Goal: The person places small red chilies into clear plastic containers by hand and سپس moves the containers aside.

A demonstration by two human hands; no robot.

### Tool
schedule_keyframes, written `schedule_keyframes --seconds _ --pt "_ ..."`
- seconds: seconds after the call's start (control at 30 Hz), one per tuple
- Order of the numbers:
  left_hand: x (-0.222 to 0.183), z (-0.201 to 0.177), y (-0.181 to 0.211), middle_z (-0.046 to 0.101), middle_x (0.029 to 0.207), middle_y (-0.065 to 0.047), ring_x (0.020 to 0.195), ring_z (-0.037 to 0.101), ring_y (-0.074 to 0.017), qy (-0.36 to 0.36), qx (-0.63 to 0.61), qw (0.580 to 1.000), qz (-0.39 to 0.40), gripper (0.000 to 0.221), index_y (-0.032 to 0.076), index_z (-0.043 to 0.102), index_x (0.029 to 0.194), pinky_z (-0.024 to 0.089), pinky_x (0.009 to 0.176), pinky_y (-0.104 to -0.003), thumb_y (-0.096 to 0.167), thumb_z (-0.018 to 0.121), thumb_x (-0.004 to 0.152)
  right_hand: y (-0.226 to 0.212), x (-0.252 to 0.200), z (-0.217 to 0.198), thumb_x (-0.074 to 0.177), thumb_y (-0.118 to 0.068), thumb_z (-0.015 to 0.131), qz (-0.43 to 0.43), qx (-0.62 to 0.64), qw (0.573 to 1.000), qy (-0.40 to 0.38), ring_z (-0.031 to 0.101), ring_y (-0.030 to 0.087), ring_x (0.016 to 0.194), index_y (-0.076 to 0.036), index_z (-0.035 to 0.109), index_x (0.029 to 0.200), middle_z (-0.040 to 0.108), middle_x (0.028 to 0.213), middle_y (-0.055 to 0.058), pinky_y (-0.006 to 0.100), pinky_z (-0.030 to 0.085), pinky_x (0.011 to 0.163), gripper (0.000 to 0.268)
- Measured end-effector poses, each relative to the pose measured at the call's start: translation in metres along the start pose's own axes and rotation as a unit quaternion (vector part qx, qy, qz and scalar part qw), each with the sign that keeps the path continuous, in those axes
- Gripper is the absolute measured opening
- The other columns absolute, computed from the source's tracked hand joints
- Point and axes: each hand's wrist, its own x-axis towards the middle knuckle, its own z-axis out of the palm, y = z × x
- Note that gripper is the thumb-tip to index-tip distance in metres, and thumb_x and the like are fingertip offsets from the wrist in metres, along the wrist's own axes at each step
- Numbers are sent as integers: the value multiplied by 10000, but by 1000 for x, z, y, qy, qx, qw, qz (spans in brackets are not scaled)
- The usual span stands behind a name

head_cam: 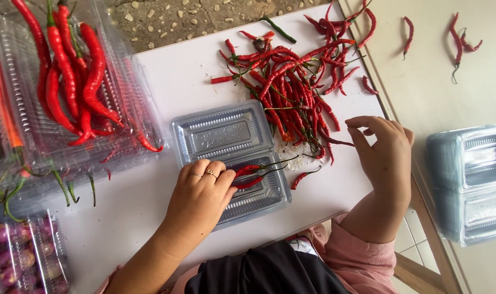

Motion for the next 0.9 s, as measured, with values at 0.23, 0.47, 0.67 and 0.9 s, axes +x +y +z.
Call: schedule_keyframes --seconds 0.23,0.47,0.67,0.9 --pt "38 -13 30 591 871 5 875 542 -243 47 -27 997 60 178 170 627 883 471 800 -382 286 752 932 4 -2 3 977 -247 727 31 -14 999 -34 608 209 926 -258 752 1054 753 1012 -83 387 283 988 81" --pt "62 -2 57 625 902 -21 897 547 -248 49 -50 991 115 184 159 600 858 447 790 -377 256 743 922 16 -10 -1 903 -342 757 8 -1 995 -97 660 127 748 -241 768 970 772 863 -116 347 393 951 122" --pt "66 -2 62 608 866 -17 881 546 -245 55 -83 988 120 142 145 606 856 441 777 -373 186 719 932 1 -22 -19 919 -129 746 -19 132 991 -12 632 117 843 -163 752 1011 735 916 -62 341 401 948 98" --pt "74 -1 68 608 941 -49 894 621 -246 156 -130 977 72 363 126 641 1177 502 771 -370 305 763 886 -26 -35 -9 854 -171 845 -95 265 953 107 595 134 778 -146 773 965 654 730 -46 283 337 967 135"
